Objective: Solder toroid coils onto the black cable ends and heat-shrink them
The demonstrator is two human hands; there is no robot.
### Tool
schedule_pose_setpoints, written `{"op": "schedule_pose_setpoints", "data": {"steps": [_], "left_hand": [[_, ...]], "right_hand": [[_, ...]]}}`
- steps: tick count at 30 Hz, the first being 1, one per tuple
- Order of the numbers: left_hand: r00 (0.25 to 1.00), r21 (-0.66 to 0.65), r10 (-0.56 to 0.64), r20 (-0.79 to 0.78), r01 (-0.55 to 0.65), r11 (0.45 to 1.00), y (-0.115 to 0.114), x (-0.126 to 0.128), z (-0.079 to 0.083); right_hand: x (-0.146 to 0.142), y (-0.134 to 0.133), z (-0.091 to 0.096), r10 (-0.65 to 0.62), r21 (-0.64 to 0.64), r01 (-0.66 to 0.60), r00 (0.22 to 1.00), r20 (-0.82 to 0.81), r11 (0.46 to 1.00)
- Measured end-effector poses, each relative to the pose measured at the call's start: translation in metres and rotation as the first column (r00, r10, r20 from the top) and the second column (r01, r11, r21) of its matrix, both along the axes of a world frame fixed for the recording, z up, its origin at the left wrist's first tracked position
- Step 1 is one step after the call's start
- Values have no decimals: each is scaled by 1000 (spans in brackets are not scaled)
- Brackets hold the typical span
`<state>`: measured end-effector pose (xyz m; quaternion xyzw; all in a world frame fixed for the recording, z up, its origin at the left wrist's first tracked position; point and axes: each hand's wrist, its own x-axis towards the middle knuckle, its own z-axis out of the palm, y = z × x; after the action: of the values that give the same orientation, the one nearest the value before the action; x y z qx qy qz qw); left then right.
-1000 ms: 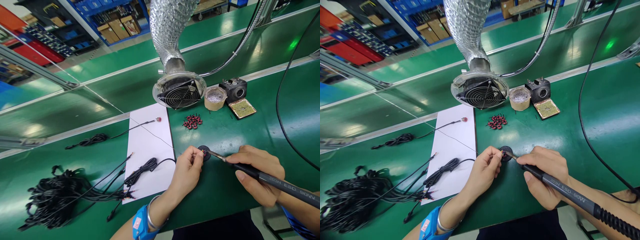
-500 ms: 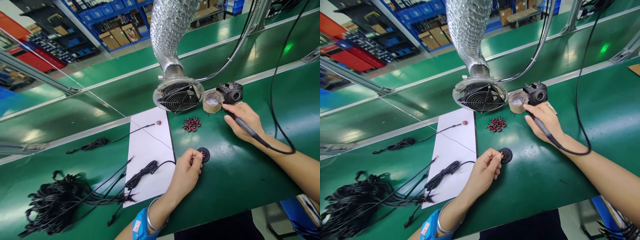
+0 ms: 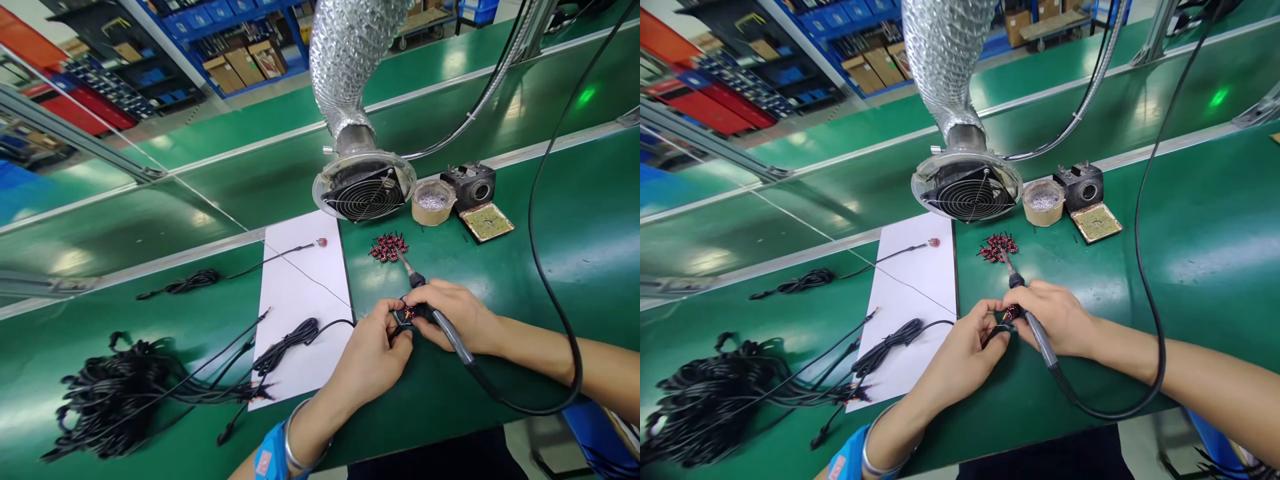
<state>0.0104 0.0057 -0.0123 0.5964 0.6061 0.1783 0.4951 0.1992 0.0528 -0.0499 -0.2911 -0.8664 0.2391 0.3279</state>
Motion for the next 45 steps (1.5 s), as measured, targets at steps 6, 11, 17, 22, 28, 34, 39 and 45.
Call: {"op": "schedule_pose_setpoints", "data": {"steps": [6, 11, 17, 22, 28, 34, 39, 45], "left_hand": [[1000, 17, -7, 24, 6, 1000, -1, -3, 0], [964, 48, 76, 254, -91, 995, -3, -6, -2], [946, 49, 145, 291, -166, 985, -2, -9, 0], [957, 9, 159, 241, -166, 986, 2, -10, 2], [956, 18, 148, 253, -157, 987, 1, -10, 0], [964, 248, 100, 245, -162, 955, -6, -7, -4], [990, 471, 59, 127, -113, 875, -9, -6, -5], [997, 680, -12, 72, -40, 732, -9, -6, -7]], "right_hand": [[-5, 4, -10, 48, 100, -38, 993, -105, 994], [-2, 1, 0, -5, 18, 9, 978, -209, 1000], [2, -6, 20, -21, -157, -21, 966, -259, 987], [4, -8, 19, -25, -272, -52, 962, -272, 961], [5, -11, 17, -43, -346, -61, 957, -286, 936], [5, -14, 15, -57, -366, -82, 934, -353, 927], [5, -13, 10, -65, -353, -72, 930, -362, 933], [4, -12, 6, -41, -396, -126, 922, -385, 910]]}}
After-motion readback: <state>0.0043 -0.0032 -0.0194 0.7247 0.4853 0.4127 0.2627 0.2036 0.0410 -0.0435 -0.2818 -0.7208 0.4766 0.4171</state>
